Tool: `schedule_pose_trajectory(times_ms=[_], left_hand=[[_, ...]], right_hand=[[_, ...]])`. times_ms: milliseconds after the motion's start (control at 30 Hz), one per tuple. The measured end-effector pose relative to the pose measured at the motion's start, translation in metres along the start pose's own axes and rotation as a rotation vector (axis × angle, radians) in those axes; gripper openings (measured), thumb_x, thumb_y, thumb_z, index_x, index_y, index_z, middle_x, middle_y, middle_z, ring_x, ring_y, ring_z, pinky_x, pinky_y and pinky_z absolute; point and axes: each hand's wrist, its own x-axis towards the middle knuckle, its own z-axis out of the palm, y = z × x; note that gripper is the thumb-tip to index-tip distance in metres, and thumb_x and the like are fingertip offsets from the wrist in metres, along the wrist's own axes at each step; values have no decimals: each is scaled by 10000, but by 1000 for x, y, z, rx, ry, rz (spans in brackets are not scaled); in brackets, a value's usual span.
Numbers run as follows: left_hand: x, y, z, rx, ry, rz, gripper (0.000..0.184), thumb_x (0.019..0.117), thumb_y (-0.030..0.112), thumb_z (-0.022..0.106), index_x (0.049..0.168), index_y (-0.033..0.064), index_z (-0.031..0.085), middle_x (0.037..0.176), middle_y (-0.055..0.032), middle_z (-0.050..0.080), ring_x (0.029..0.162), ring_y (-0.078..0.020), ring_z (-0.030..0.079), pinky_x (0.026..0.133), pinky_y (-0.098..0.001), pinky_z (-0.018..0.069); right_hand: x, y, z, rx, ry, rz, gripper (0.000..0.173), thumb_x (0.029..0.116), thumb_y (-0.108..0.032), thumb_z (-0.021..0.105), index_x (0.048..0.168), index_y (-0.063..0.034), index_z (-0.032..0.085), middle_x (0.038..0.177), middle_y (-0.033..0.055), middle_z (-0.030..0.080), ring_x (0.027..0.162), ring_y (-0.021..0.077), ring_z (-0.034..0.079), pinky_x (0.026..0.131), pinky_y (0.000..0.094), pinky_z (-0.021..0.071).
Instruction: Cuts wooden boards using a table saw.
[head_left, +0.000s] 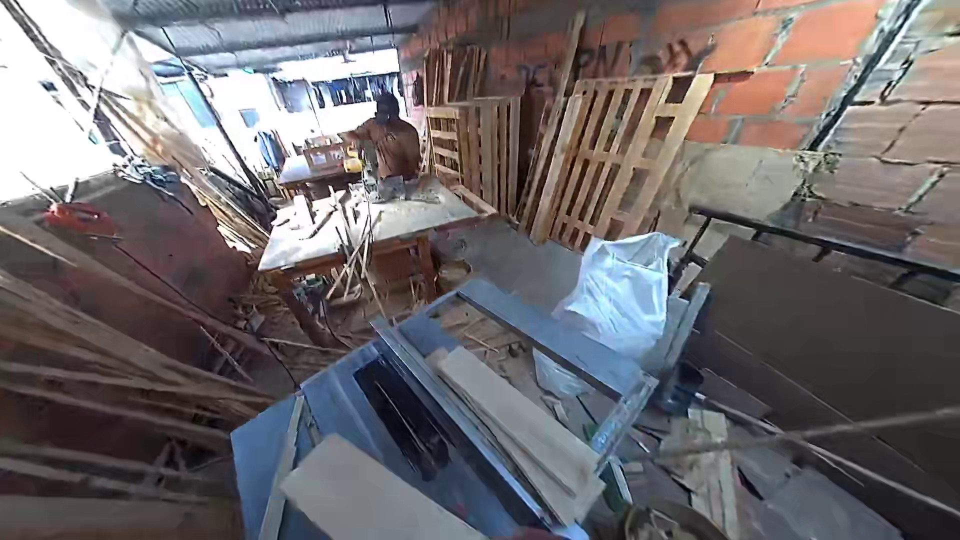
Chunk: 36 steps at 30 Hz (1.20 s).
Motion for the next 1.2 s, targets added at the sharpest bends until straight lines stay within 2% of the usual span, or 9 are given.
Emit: schedule_pose_trajectory(times_ms=[67, 167, 333, 500, 567, 667, 933, 1033, 1200], left_hand=[[-27, -1, 28, -86, 170, -15, 426, 992, 166, 577, 1376, 16, 470, 1140, -157, 731, 1004, -283, 737, 880, -471, 624], [-41, -12, 39, -5, 216, -4, 475, 942, 238, 672, 1347, 30, 532, 1214, -215, 704, 1045, -354, 724, 875, -511, 619], [-38, -43, 89, 105, 325, -73, 458, 942, 236, 622, 1297, -37, 526, 1133, -208, 704, 1023, -287, 718, 873, -458, 617], [2, -105, 111, 75, 378, -169, 366, 979, 177, 495, 1191, -117, 542, 967, -198, 717, 884, -259, 735, 809, -451, 635], [10, -120, 114, 80, 428, -194, 340, 1016, 157, 470, 1209, -116, 538, 950, -200, 710, 864, -266, 731, 801, -450, 637], [14, -135, 119, 89, 477, -209, 321, 1027, 128, 480, 1225, -117, 547, 980, -214, 709, 893, -271, 724, 829, -448, 628], [3, -143, 128, 36, 523, -201, 276, 1012, 88, 517, 1182, -121, 575, 962, -216, 715, 882, -278, 728, 813, -444, 631], [-11, -143, 127, 56, 528, -162, 361, 962, 17, 572, 1295, -103, 498, 1048, -230, 709, 939, -297, 731, 829, -451, 636], [-39, -135, 127, 69, 563, -83, 622, 977, 49, 638, 1502, -41, 317, 1191, -208, 667, 1016, -263, 720, 864, -419, 638]], right_hand=[[-4, -1, -4, -41, -168, -10, 490, 1063, -198, 540, 1544, -239, 455, 1625, -25, 425, 1526, 243, 350, 1254, 538, 289], [-51, 67, -7, 203, -60, 392, 818, 869, -514, 768, 1566, -250, 432, 1641, 14, 398, 1536, 274, 325, 1244, 551, 302], [-78, 157, 26, 740, 69, 1273, 942, 929, -687, 576, 1592, -77, 301, 1391, 195, 606, 1253, 336, 615, 1050, 586, 494], [-39, 167, 48, 969, -153, 1353, 976, 803, -678, 749, 1507, -77, 439, 1484, 284, 458, 1239, 406, 587, 1001, 597, 515], [-38, 174, 50, 1070, -165, 1383, 971, 787, -632, 791, 1491, -58, 447, 1406, 269, 541, 1181, 392, 626, 965, 583, 539], [-41, 181, 46, 1274, -158, 1343, 866, 836, -521, 800, 1436, -2, 453, 1127, 206, 704, 979, 306, 718, 870, 497, 601], [-59, 176, -6, 1364, -276, 1284, 412, 1011, -436, 574, 1267, -117, 622, 985, 71, 730, 854, 163, 718, 767, 364, 615], [-96, 156, -19, 1317, -200, 1288, 378, 1008, -416, 559, 1243, -131, 639, 955, 53, 745, 823, 142, 727, 725, 335, 622], [-176, 124, -20, 1323, 45, 1198, 614, 814, -419, 751, 1261, -48, 552, 985, 36, 745, 897, 142, 735, 816, 360, 636]])
